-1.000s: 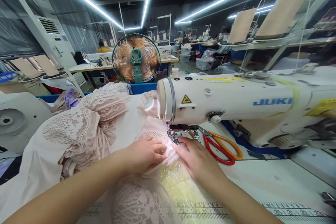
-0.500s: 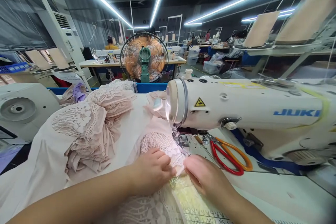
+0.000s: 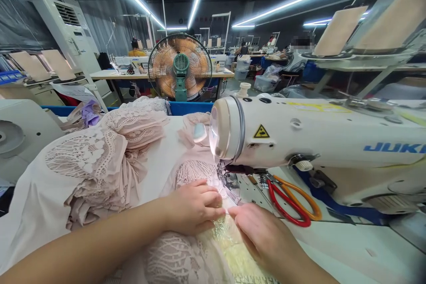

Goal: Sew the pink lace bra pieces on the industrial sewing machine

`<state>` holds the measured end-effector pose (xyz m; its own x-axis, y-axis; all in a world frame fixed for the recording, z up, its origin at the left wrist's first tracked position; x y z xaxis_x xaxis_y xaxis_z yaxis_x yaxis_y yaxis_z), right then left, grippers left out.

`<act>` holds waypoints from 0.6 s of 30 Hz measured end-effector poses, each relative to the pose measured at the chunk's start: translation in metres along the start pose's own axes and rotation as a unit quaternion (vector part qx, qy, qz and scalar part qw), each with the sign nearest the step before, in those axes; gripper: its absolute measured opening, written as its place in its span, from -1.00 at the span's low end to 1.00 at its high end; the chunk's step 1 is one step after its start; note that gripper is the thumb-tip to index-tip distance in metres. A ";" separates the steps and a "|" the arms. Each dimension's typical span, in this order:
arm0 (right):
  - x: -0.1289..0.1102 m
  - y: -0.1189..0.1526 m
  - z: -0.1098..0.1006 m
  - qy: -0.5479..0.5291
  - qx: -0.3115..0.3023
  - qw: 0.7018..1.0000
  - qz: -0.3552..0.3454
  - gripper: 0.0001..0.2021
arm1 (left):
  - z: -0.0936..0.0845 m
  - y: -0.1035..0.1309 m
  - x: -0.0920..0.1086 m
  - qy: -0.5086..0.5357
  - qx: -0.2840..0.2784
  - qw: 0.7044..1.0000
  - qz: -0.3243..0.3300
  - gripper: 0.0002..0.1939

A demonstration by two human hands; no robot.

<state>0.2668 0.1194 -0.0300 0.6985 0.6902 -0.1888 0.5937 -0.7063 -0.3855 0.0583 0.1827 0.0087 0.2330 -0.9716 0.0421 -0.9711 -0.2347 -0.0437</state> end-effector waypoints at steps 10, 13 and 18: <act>-0.001 -0.016 -0.007 0.094 -0.139 0.984 0.066 -0.78 | 0.004 -0.006 -0.031 -0.031 0.013 0.999 0.013 -0.67; -0.008 -0.028 -0.014 0.155 -0.255 0.950 0.095 -0.81 | 0.007 -0.007 -0.042 -0.030 0.009 0.999 0.010 -0.66; -0.020 -0.049 -0.023 0.194 -0.336 0.913 0.128 -0.76 | 0.005 -0.011 -0.056 -0.044 -0.015 0.999 0.014 -0.63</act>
<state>0.2332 0.1366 0.0135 0.8608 0.4727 0.1887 0.4106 -0.8640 0.2914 0.0562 0.2393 0.0021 0.2087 -0.9769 -0.0470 -0.9780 -0.2082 -0.0144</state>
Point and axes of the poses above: each hand's wrist, its own y-axis away from the middle knuckle, its own z-axis out of the palm, x = y × z, the point moved 1 cm from there along -y, towards the middle knuckle, and after that the axes turned 6 degrees about -x, right-handed, at the moved point
